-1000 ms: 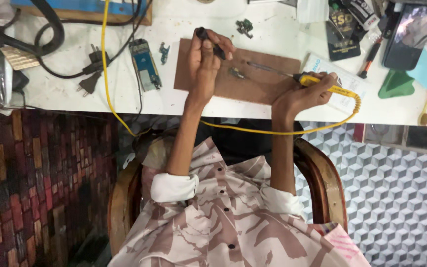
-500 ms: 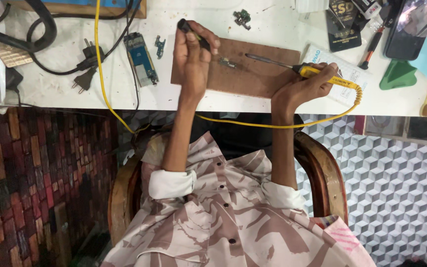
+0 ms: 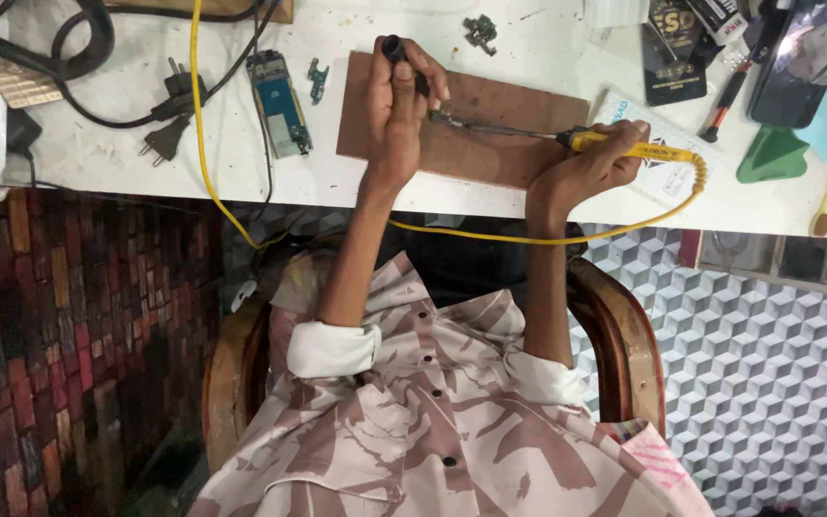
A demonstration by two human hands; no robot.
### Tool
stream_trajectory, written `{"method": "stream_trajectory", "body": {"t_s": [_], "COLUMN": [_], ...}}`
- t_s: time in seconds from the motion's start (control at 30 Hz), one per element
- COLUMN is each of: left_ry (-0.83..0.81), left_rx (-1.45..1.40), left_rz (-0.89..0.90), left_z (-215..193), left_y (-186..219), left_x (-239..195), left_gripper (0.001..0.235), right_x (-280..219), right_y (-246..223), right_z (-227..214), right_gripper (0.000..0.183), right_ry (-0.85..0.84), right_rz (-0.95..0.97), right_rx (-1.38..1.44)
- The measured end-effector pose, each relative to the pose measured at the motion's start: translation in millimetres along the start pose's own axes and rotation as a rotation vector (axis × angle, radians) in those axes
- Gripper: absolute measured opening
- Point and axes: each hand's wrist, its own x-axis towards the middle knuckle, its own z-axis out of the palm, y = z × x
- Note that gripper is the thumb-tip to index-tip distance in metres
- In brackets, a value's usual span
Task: The person uses a soldering iron and tweezers to solder small electronic components on a workbench. They repeatedly heat and apply solder to component leads, occasionally repositioning the parts and tools.
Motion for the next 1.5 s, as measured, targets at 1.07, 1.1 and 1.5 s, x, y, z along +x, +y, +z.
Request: {"method": "stream_trajectory", "body": {"t_s": [1.07, 1.1, 1.5], "left_ry": [-0.022, -0.020, -0.039], "left_rx": [0.044, 0.037, 0.055], "left_rz": [0.028, 0.020, 0.013], "left_z": [-2.9, -2.8, 0.9], "left_y": [-3.6, -3.3, 0.5], "left_x": [-4.5, -4.2, -2.8], "left_gripper": [0.045, 0.044, 0.043], "right_x": [9.5, 9.9, 13.3], "right_y": [16.8, 17.2, 17.8], "right_z": [-10.6, -9.3, -9.4], "right_gripper": [0.047, 0.047, 0.046], "right_ry": [0.009, 0.010, 0.010], "right_rz": [-0.005, -0.007, 0.021], "right_rx": [-0.115, -0.131, -0.118]}}
